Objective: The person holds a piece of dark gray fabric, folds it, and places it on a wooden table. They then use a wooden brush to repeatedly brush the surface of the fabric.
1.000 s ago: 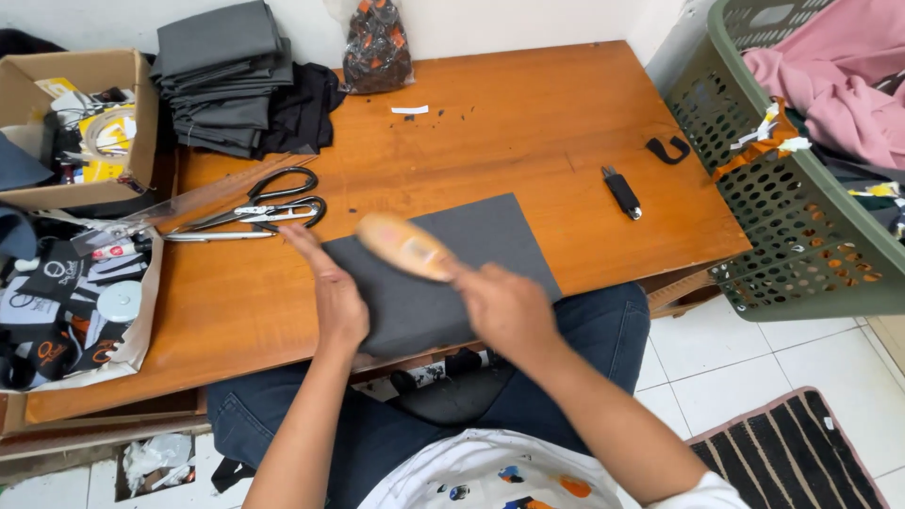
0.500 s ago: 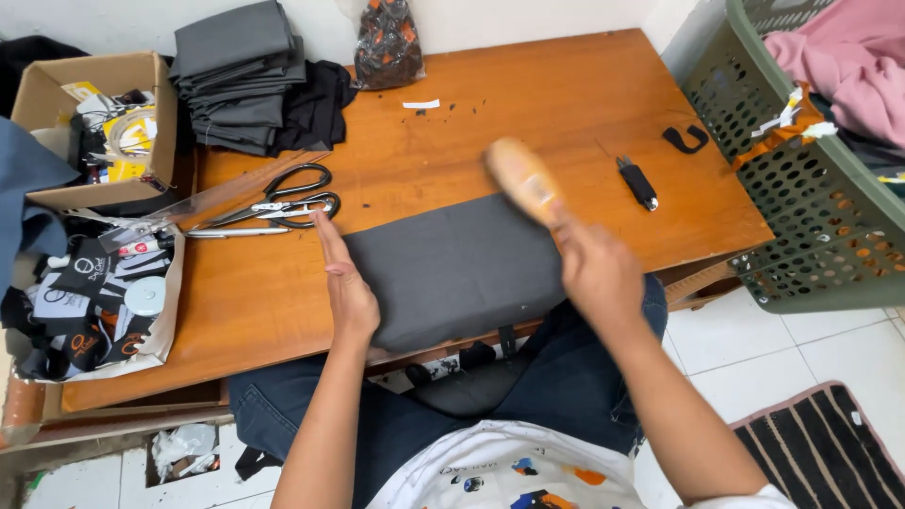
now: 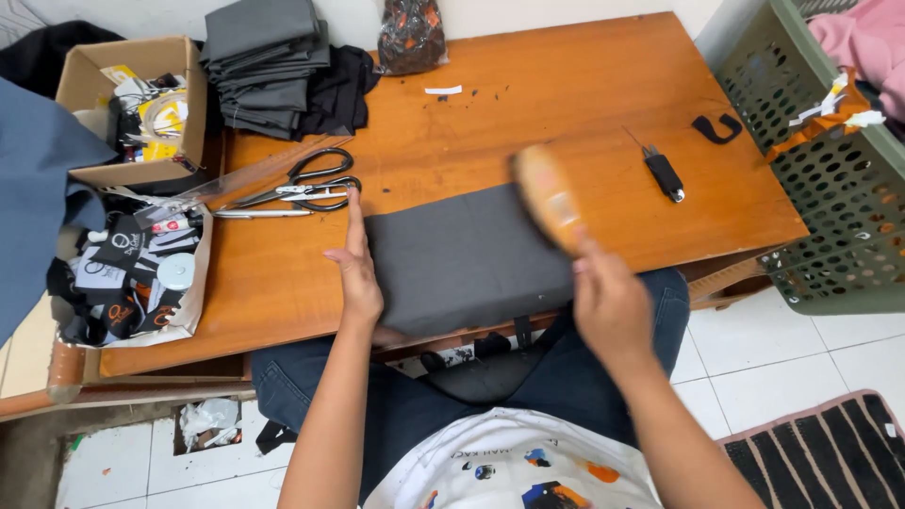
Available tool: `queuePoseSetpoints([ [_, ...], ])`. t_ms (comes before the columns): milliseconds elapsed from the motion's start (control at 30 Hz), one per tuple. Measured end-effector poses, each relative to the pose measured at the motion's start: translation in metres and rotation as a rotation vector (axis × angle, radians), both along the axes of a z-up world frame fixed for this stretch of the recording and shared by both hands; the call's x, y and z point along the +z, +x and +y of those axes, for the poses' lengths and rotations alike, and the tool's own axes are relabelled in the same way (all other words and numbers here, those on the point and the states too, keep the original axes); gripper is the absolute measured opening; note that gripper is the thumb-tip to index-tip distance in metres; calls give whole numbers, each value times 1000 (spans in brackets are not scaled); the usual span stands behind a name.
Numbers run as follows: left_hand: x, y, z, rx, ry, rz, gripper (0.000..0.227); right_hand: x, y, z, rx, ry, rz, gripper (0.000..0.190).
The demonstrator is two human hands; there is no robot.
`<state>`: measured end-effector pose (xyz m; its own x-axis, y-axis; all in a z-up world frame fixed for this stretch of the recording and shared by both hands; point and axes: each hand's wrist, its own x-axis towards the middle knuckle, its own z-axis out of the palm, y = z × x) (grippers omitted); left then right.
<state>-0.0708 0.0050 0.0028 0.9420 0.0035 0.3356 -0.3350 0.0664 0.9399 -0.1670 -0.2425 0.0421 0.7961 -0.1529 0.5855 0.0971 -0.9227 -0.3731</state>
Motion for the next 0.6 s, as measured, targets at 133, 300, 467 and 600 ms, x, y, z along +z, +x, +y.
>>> queuePoseSetpoints([
  [133,-3,0,10,-68,-354,89,87,2,-8,78,236,-73,118,21],
  [300,-5,3,4,40,40,-17,80,19,19,99,316,-121,314,31],
  [467,16,-11,-9,44,842,29,74,12,36,29,16,-131,427,34],
  [600,18,-12,-16,47,1206,57,72,12,40,-43,-359,-127,474,34],
])
